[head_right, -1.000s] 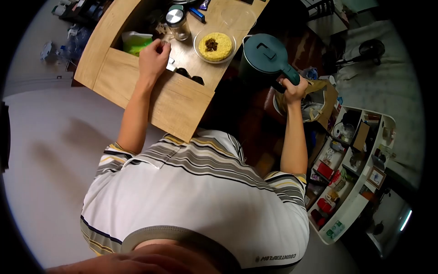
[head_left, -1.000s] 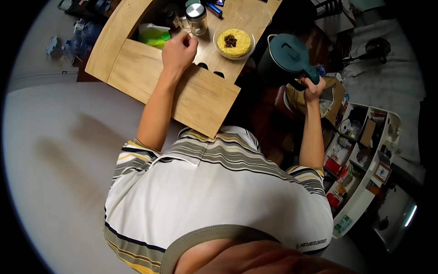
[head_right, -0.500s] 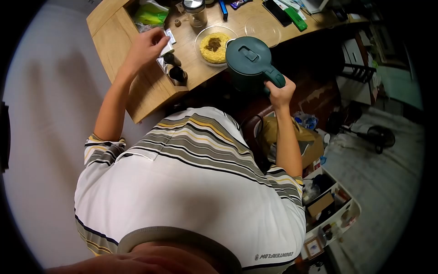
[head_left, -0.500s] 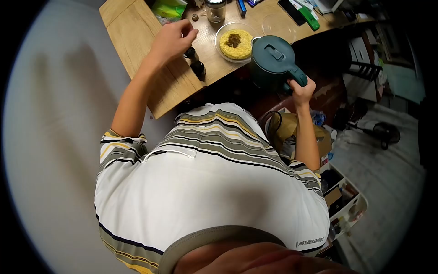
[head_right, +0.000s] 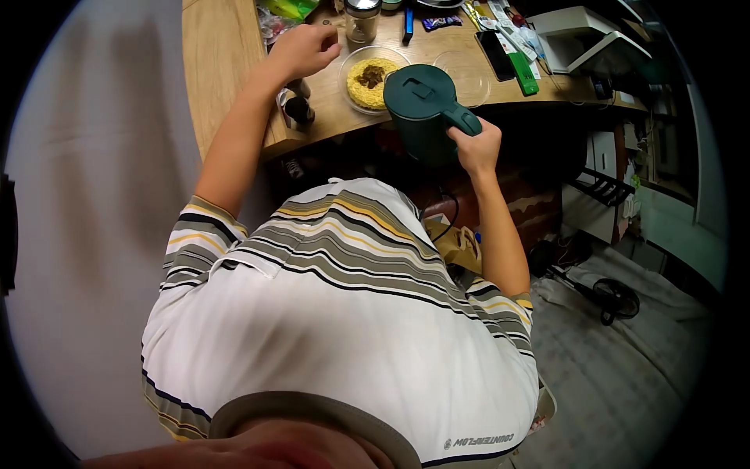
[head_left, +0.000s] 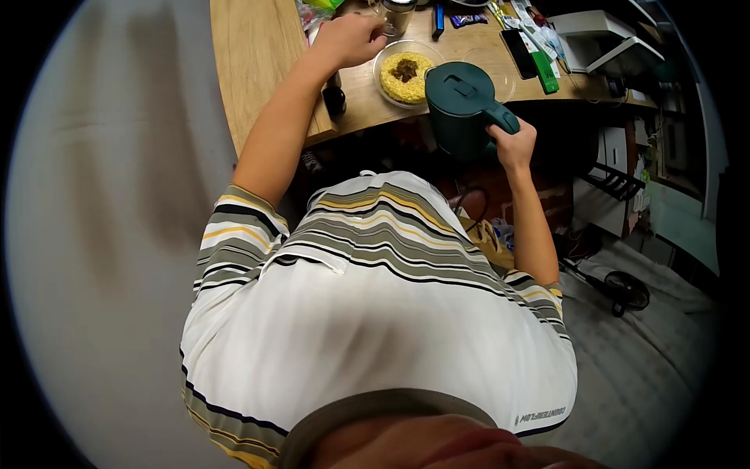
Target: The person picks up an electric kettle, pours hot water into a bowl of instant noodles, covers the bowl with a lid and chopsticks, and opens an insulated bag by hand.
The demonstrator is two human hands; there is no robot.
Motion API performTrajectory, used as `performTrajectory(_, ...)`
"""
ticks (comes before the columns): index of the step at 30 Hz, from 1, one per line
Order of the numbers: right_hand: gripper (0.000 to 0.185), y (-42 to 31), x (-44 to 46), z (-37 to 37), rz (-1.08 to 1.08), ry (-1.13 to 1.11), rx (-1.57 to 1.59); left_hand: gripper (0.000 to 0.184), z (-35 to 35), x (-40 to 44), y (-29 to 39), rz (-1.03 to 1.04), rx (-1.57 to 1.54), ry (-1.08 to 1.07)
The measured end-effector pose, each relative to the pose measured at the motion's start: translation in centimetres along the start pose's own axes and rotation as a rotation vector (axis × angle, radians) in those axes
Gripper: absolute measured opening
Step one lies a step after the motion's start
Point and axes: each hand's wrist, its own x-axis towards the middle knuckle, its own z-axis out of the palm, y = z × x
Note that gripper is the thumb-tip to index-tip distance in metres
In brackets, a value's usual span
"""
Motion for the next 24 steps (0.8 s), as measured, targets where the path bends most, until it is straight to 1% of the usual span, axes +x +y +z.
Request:
performTrajectory(4, 0.016, -0.5, 0.4, 0.1, -0.012, -0.007, -0.075, 0.026, 0.6, -0.2, -0.9, -0.035, -0.094, 0.048)
performTrajectory(6, 0.016, -1.0, 0.7, 0.2, 0.023, -0.012, -0.063, 0.028, 0.9, -0.1, -1.1, -0.043, -0.097, 0.039)
performTrajectory(9, 0.017, -1.3, 1.2, 0.0, 0.008, -0.016, -0.109, 0.029, 0.3, 0.3, -0.9, -0.051, -0.075, 0.019)
performTrajectory(11, 0.018, -1.3, 1.4, -0.1, 0.006, -0.018, -0.144, 0.029, -0.1, 0.5, -0.8, -0.114, -0.088, 0.000)
performTrajectory(12, 0.019, -1.4, 1.6, -0.2, 0.009, -0.025, -0.164, 0.029, -0.1, 0.6, -0.9, -0.111, -0.088, 0.002)
performTrajectory(14, 0.020, -1.7, 2.0, -0.3, 0.008, -0.029, -0.186, 0.030, 0.0, 0.8, -1.4, -0.100, -0.033, 0.064)
performTrajectory(21, 0.023, -4.2, 3.1, -0.4, 0.009, -0.057, -0.324, 0.031, -0.5, 0.8, -1.5, -0.146, -0.022, 0.076)
performTrajectory(24, 0.025, -4.1, 3.6, -0.5, 0.019, -0.085, -0.353, 0.031, -0.3, 0.8, -1.7, -0.154, -0.060, 0.127)
